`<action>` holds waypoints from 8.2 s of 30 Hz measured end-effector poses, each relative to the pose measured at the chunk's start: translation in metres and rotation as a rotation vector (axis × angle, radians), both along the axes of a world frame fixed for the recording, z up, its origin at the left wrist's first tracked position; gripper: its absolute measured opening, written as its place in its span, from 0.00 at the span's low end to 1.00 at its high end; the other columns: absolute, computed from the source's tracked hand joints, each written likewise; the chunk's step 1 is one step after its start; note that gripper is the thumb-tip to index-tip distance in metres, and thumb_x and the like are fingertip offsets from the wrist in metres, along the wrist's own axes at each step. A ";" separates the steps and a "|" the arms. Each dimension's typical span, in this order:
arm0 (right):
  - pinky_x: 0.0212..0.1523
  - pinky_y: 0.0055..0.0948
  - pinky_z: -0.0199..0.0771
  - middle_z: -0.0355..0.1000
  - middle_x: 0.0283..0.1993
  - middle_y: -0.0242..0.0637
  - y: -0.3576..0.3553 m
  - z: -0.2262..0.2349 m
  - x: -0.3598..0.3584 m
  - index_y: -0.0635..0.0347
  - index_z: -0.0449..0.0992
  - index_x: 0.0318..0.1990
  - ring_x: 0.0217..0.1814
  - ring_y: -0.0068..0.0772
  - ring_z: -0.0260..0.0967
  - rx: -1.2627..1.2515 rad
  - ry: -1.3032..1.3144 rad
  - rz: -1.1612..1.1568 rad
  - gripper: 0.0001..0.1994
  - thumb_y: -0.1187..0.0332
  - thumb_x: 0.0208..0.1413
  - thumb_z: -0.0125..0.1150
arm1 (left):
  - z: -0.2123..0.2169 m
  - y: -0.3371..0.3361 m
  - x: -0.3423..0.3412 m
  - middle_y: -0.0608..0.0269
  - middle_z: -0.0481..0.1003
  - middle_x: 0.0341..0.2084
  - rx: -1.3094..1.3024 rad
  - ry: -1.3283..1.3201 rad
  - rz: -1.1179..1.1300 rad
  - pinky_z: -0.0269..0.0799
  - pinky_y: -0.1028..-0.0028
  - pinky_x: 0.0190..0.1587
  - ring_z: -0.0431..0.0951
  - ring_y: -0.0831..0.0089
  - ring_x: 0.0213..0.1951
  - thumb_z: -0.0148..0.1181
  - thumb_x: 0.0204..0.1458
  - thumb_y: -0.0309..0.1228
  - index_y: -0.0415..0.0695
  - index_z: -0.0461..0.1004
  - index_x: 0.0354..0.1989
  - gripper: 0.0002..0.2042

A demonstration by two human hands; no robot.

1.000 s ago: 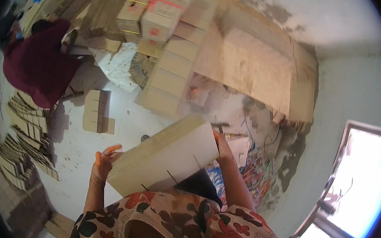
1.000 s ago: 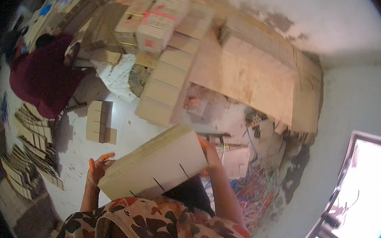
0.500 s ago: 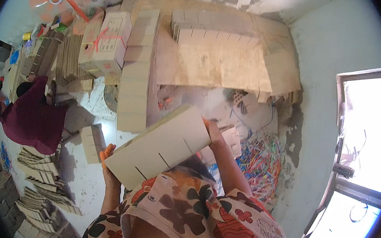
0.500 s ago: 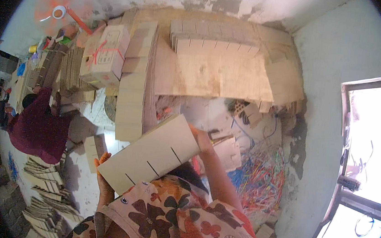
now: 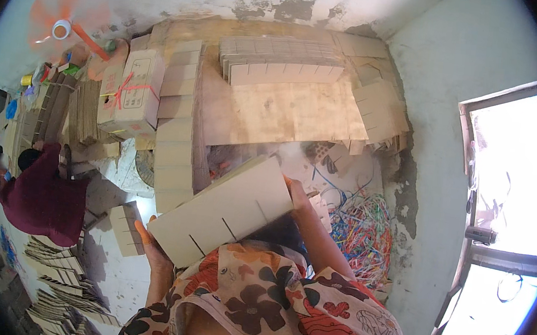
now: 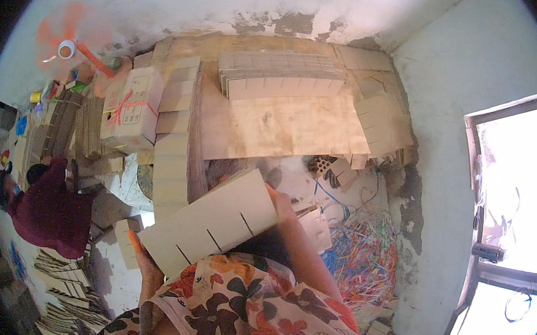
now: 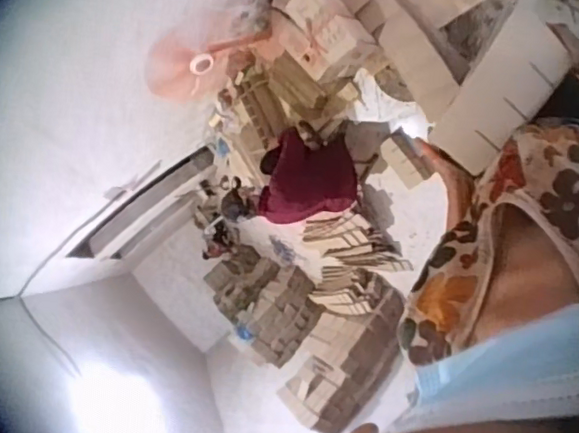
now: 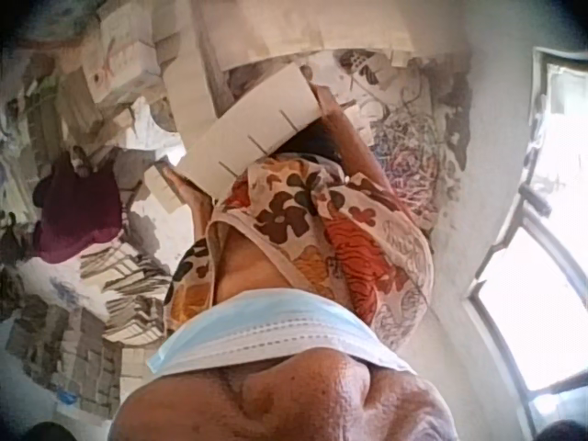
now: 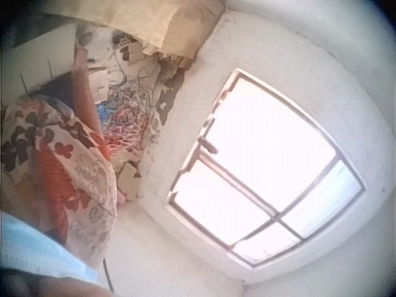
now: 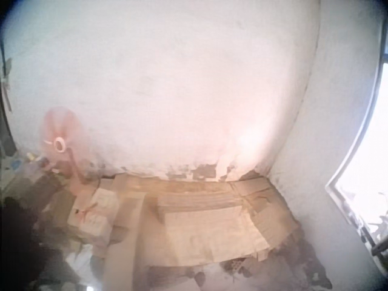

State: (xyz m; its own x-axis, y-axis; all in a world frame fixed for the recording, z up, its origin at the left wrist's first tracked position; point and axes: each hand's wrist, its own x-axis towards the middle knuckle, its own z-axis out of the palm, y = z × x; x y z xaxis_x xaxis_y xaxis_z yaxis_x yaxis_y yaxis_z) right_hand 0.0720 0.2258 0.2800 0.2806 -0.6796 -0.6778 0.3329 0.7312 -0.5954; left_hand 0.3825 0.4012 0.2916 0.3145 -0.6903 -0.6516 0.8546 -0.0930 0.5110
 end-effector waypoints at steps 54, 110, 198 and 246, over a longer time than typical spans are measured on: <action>0.60 0.48 0.57 0.62 0.59 0.41 -0.230 -0.305 -0.448 0.57 0.60 0.59 0.59 0.47 0.59 0.010 0.015 -1.511 0.29 0.46 0.57 0.46 | -0.264 -0.738 -0.602 0.60 0.61 0.59 -0.449 -0.846 -1.108 0.52 0.72 0.61 0.61 0.71 0.59 0.48 0.56 0.46 0.43 0.60 0.60 0.27; 0.57 0.72 0.44 0.37 0.71 0.42 -0.437 -0.331 -0.708 0.42 0.46 0.67 0.71 0.56 0.36 0.064 2.005 0.506 0.33 0.56 0.55 0.53 | -0.274 -0.567 -0.632 0.52 0.49 0.61 -0.071 -0.606 -1.166 0.72 0.66 0.48 0.58 0.61 0.57 0.75 0.31 0.35 0.42 0.34 0.67 0.59; 0.47 0.46 0.65 0.68 0.43 0.48 -0.201 -0.244 -0.358 0.64 0.68 0.46 0.46 0.51 0.66 -0.938 0.793 1.059 0.20 0.64 0.48 0.62 | -0.225 -0.346 -0.255 0.46 0.68 0.49 -0.324 -1.243 -1.933 0.59 0.59 0.57 0.67 0.55 0.52 0.58 0.47 0.51 0.43 0.63 0.54 0.31; 0.39 0.40 0.70 0.74 0.31 0.45 -0.603 -0.250 -0.136 0.57 0.78 0.35 0.37 0.47 0.71 -1.144 0.946 0.975 0.19 0.50 0.48 0.58 | -0.232 -0.645 -0.259 0.58 0.46 0.65 -0.290 -2.203 -1.519 0.49 0.54 0.59 0.48 0.58 0.64 0.74 0.24 0.35 0.39 0.58 0.58 0.46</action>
